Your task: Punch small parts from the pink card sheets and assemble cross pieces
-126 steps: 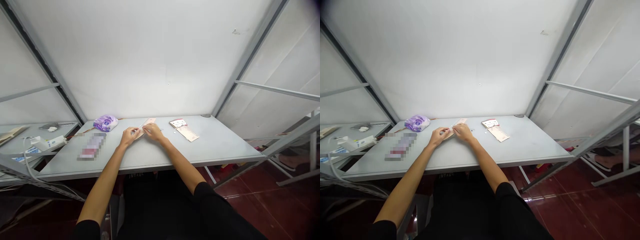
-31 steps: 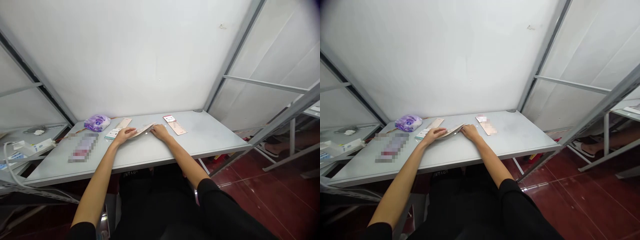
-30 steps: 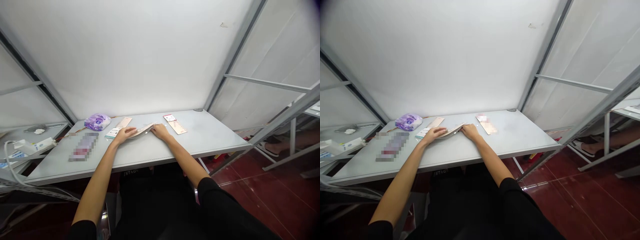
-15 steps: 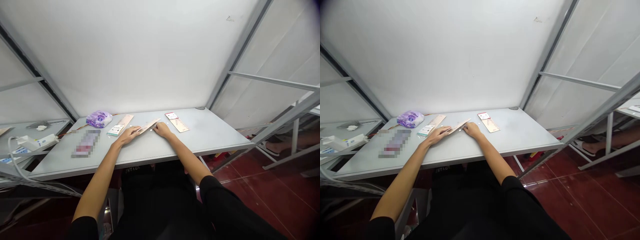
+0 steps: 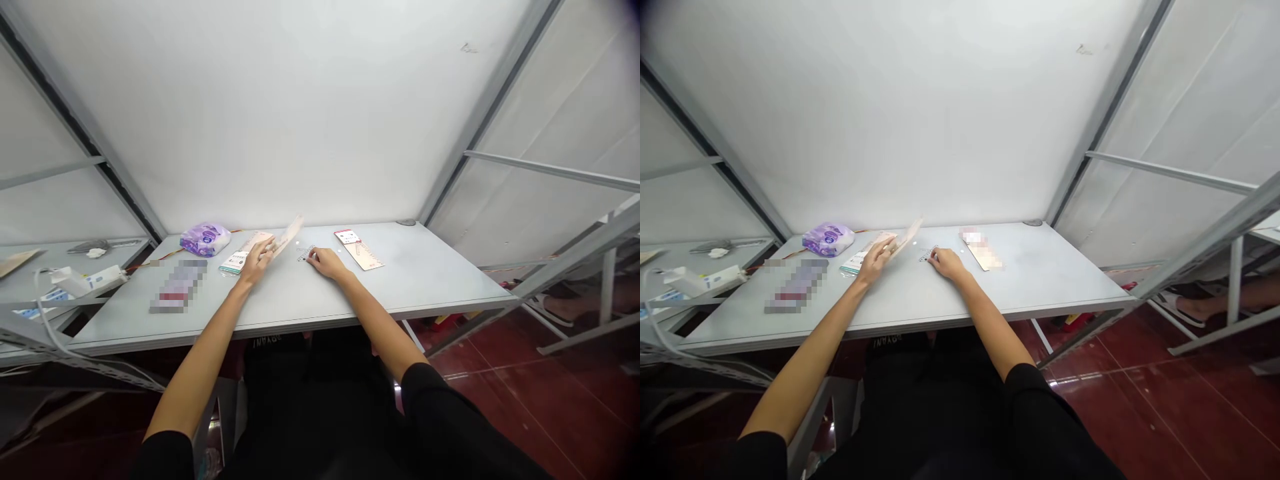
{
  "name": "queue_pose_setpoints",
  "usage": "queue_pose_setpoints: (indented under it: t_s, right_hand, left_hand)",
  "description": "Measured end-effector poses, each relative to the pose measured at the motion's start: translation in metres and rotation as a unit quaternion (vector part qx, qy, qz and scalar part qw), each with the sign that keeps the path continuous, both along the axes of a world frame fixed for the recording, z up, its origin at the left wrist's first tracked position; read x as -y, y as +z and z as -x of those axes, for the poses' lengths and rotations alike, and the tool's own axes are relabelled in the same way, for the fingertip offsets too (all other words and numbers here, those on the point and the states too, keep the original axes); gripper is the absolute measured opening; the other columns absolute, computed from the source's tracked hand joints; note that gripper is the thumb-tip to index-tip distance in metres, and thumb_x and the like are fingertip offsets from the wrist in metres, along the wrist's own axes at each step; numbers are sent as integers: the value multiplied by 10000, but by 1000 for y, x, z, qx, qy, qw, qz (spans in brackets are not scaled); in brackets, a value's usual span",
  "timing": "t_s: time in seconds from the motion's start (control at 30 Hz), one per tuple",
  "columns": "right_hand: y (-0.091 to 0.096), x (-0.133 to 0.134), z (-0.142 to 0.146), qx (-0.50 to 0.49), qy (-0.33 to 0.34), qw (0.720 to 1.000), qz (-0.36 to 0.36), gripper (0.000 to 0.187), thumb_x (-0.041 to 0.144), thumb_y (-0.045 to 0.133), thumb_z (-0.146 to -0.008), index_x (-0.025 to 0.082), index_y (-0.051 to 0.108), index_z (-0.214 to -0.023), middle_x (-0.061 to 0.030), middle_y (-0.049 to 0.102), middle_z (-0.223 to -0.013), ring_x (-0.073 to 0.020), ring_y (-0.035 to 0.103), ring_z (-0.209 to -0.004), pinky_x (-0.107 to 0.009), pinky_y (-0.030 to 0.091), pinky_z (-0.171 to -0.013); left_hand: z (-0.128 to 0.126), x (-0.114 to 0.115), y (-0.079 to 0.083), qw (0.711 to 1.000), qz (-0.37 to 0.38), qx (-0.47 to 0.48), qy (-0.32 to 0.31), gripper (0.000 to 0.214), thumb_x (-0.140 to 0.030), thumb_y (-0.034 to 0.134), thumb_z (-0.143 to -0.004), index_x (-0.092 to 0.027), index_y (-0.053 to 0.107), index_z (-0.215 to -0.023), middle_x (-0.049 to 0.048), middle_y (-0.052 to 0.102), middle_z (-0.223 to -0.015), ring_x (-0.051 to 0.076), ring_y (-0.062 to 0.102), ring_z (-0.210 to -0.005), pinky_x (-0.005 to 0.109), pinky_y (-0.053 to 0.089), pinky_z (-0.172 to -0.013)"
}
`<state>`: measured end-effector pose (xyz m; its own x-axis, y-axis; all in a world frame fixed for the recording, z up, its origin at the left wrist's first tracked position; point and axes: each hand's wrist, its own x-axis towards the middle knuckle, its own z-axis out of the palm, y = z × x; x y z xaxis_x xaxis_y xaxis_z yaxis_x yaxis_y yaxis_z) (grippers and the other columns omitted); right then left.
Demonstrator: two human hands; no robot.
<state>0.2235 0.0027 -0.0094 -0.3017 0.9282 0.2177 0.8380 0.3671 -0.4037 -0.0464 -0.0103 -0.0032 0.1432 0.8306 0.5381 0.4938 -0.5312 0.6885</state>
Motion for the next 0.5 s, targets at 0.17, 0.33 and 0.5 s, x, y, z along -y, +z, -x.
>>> queue_pose_setpoints:
  t_s: [0.17, 0.33, 0.5]
  right_hand:
    - [3, 6, 4, 22, -5, 1000, -18, 175, 317, 548, -1036, 194, 657, -1097, -83, 723, -1029, -203, 638, -961, -276, 410, -766]
    - [6, 6, 0, 18, 5, 1000, -5, 190, 318, 621, -985, 184, 667, -1111, -60, 723, -957, -189, 634, -885, -268, 418, -749]
    - [7, 3, -5, 7, 24, 1000, 12, 144, 245, 570, -1008, 193, 687, -1075, -57, 729, -936, -181, 642, -884, -262, 428, -772]
  left_hand:
    - [5, -2, -6, 987, -76, -73, 123, 453, -361, 637, -868, -247, 663, -1305, 112, 568, -1352, 298, 555, -1299, 451, 420, -1173]
    - [11, -7, -13, 976, 27, -139, 166, 450, -411, 670, -846, -233, 670, -1259, 130, 567, -1334, 353, 567, -1263, 500, 433, -1132]
    - [11, -7, -12, 976, 49, -143, 158, 433, -425, 656, -861, -223, 669, -1243, 133, 558, -1352, 337, 578, -1233, 497, 424, -1123]
